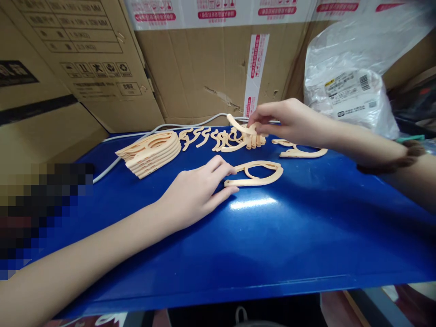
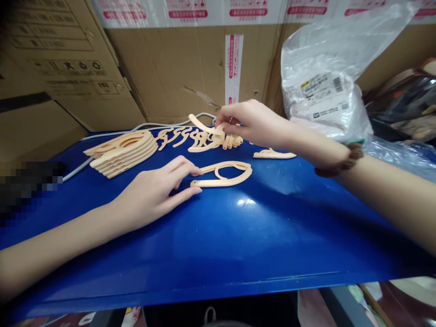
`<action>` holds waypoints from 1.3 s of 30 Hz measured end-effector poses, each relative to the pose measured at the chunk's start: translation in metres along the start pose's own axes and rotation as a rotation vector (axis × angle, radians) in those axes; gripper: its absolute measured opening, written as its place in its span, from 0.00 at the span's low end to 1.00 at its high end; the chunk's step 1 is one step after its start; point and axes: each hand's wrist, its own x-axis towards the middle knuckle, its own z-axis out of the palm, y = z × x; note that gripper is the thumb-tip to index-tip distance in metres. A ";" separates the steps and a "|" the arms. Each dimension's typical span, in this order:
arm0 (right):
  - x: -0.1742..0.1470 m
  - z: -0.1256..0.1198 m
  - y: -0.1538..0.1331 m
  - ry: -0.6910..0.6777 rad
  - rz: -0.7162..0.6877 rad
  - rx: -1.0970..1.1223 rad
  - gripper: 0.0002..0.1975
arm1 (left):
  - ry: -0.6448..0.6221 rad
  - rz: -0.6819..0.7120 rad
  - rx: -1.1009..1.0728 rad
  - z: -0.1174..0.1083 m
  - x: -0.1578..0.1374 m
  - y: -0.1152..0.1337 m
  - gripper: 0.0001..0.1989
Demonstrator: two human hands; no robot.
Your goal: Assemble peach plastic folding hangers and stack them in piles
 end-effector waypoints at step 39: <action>-0.049 0.044 -0.070 0.112 0.247 0.599 0.10 | 0.126 -0.170 0.261 -0.006 0.000 0.005 0.23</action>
